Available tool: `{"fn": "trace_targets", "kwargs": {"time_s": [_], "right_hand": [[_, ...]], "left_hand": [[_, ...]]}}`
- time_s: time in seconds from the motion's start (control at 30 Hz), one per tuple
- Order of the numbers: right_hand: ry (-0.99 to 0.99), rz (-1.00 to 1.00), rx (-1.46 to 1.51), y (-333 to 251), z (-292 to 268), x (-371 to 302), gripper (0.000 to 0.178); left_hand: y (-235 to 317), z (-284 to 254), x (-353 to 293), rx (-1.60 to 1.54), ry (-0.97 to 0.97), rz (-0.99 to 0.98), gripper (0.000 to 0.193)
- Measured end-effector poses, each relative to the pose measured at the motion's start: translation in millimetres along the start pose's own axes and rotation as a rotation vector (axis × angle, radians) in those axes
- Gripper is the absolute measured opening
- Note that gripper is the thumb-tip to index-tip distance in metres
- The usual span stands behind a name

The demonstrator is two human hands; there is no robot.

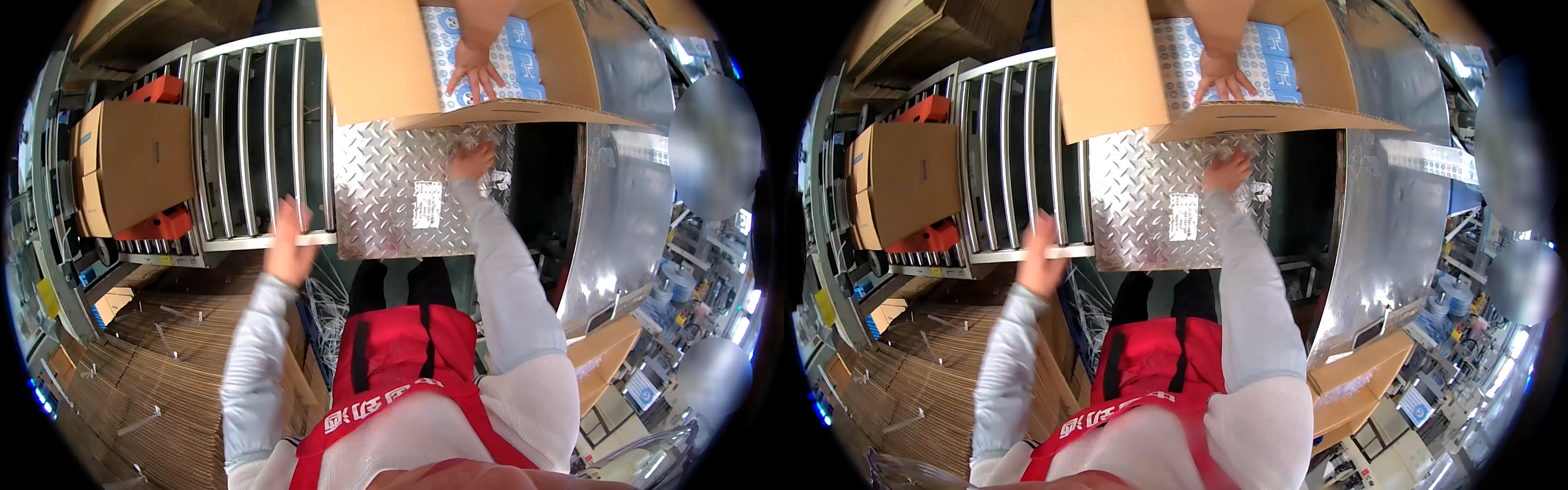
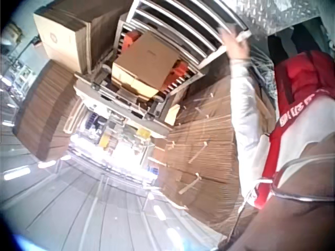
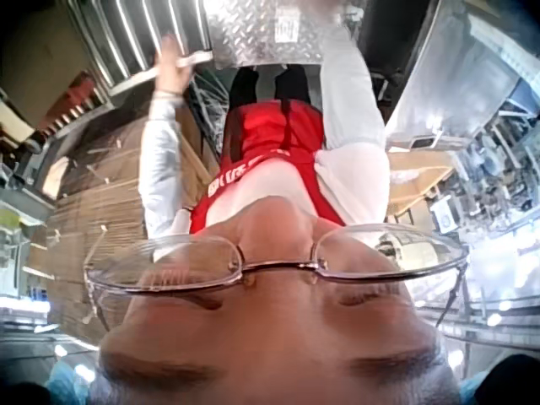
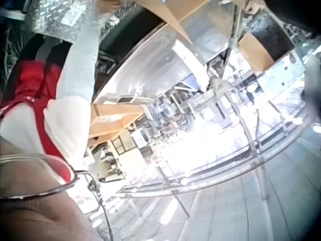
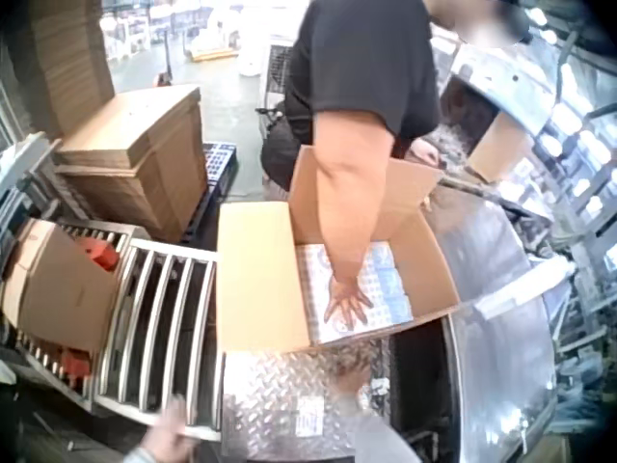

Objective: The person places multiple small blue and white product boxes into a larger cardboard shipping box. They arrange the items, add bubble wrap for protection, and close the box flaps. A coworker assists by handing over items and preparing additional boxes.

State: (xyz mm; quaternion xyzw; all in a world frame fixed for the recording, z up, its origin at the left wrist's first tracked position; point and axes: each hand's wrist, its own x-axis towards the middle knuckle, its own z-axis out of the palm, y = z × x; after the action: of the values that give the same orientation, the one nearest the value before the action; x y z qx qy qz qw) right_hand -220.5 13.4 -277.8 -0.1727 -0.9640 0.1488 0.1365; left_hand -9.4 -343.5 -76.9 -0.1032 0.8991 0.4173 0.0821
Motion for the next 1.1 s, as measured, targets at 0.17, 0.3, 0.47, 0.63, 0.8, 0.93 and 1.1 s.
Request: {"fn": "trace_targets", "kwargs": {"time_s": [0.17,0.3,0.47,0.63,0.8,0.93,1.1], "right_hand": [[-0.423,-0.439,-0.148,56.4,-11.8,70.1,0.055],[-0.78,-0.054,0.817,56.8,-34.4,8.9,0.019],[-0.832,-0.245,0.973,130.9,-96.6,-105.5,0.027],[-1.297,0.235,0.997,180.5,-209.6,-118.0,0.034],[-1.198,0.076,1.047,197.9,-279.8,-52.2,0.032],[-0.561,-0.334,0.928,258.2,-348.4,42.0,0.031],[0.62,-0.393,0.022,380.4,-558.3,69.8,0.026]], "left_hand": [[31.2,108.4,-136.6,0.068,-0.436,-0.066,0.051],[60.0,74.5,-196.0,0.169,-0.289,-0.339,0.047],[153.1,-78.2,-214.4,0.618,0.444,-0.261,0.033],[312.1,-222.8,-307.5,1.269,0.997,0.003,0.043],[338.5,-331.0,-417.7,1.411,1.084,-0.42,0.045],[337.7,-363.8,-441.9,1.276,0.844,-0.229,0.033],[319.3,-370.5,-441.5,1.288,1.372,-0.046,0.025]]}}
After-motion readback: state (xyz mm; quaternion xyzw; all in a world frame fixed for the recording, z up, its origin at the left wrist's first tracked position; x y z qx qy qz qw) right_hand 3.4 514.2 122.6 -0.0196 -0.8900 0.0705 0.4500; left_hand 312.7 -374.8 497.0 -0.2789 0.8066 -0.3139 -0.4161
